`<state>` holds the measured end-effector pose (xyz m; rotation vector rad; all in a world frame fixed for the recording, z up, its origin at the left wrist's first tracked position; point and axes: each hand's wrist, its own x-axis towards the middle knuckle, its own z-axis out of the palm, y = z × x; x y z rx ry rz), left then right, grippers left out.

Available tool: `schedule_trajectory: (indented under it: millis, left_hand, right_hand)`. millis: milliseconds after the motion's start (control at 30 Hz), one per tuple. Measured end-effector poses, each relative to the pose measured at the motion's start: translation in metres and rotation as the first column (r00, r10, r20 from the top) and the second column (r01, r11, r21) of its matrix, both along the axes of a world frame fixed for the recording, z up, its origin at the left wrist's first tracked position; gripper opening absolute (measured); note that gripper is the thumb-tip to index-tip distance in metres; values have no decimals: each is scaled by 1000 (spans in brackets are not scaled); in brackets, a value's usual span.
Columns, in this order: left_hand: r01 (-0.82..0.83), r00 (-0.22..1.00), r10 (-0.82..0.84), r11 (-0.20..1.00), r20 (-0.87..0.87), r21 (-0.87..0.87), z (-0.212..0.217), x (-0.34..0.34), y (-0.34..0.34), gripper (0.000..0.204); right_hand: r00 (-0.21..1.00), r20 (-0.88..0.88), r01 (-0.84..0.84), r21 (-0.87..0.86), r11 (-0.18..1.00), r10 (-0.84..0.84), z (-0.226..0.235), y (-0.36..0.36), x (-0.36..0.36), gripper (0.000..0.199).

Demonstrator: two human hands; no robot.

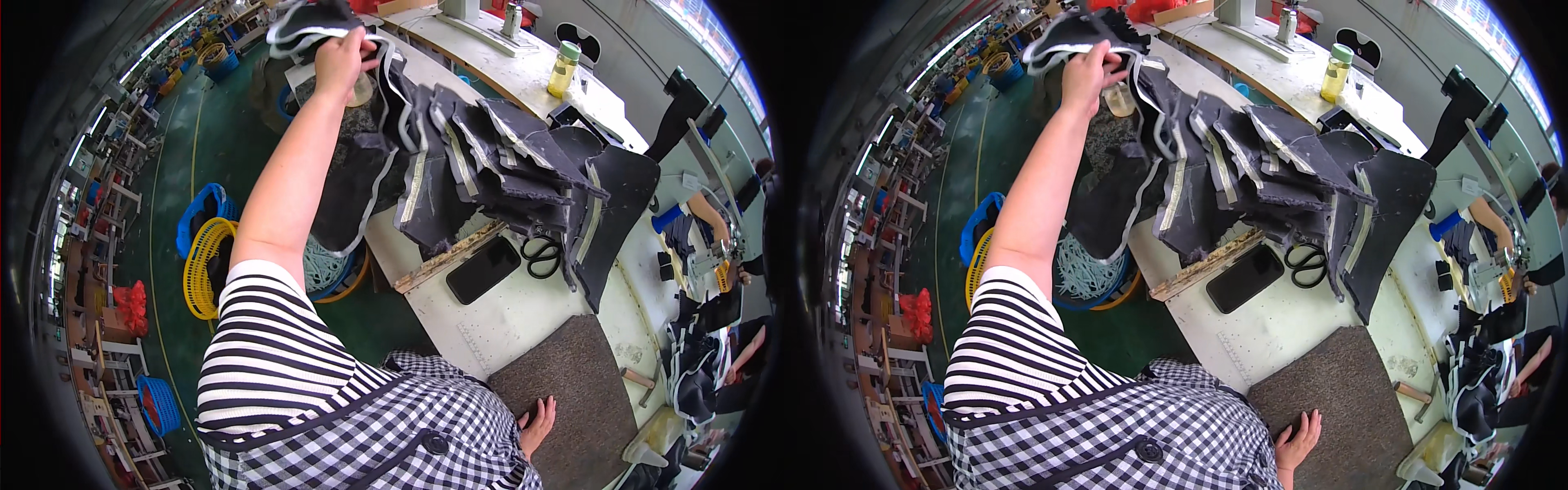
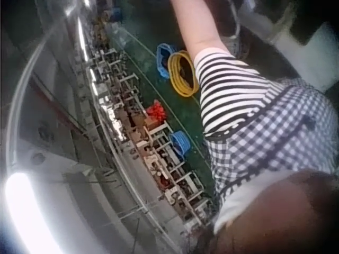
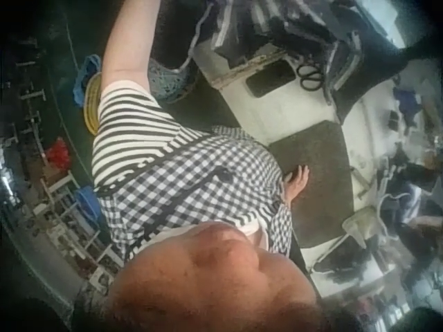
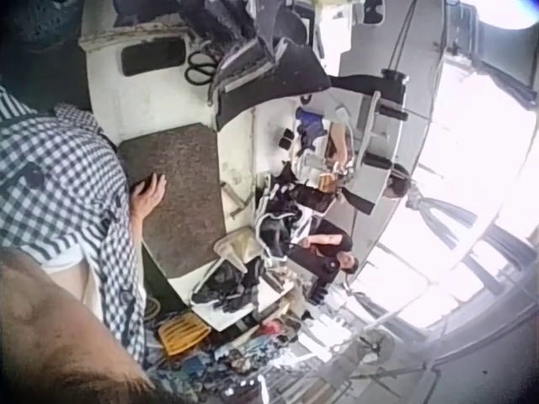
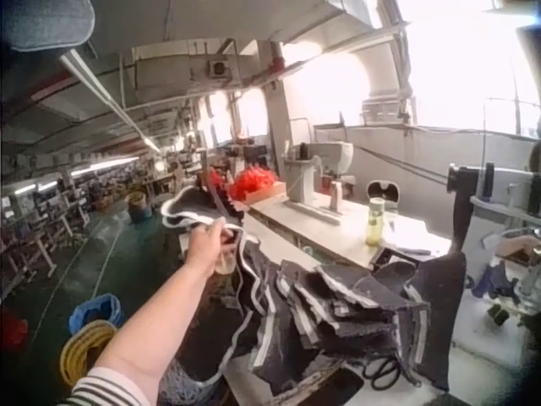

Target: Aligning and manually pressing together components of a black leather shoe upper.

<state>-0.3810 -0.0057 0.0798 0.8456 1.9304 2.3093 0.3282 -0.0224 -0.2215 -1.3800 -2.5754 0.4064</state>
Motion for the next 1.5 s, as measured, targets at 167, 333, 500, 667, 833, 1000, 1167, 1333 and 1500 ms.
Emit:
schedule_trajectory:
  millis: [167, 333, 500, 667, 833, 1000, 1167, 1333, 1500]
  left_hand:
    - [286, 957, -273, 946, -97, 153, 60, 25, -2, 30]
    - [441, 897, -424, 850, -123, 288, 131, 138, -13, 29]
    - [790, 600, -765, 522, -233, 321, 137, 233, -11, 30]
    - [844, 385, -921, 375, 54, 383, 75, 336, 13, 29]
    - [694, -51, -983, 94, 179, 714, -8, 404, 16, 39]
    - [872, 428, -856, 476, 289, 119, -133, 429, -39, 34]
    - [778, 153, -699, -351, 699, -521, -199, 412, -77, 22]
    - [774, 231, -892, -73, 388, -629, -200, 414, -43, 14]
    - [630, 35, -999, 39, -22, -775, -215, 436, -9, 10]
  right_hand:
    - [999, -46, 2, -17, 1000, -3, 3, -1, 0, 48]
    - [997, -77, -11, 32, 999, 14, 13, 0, -4, 48]
    - [623, -672, -158, -608, 778, -399, 65, 28, -45, 54]
    - [107, -896, -603, -404, 688, -432, 179, 58, -116, 91]
    - [32, -726, -735, -483, 476, -687, 152, 65, -84, 90]
    - [60, -648, -194, -754, 628, -760, 143, 59, 7, 64]
    - [740, -41, 557, -523, 645, -672, 87, 65, 105, 74]
    - [710, 19, 691, -214, 691, -704, 55, 50, 110, 76]
    - [580, -273, 761, -155, 630, -768, 46, 27, 94, 76]
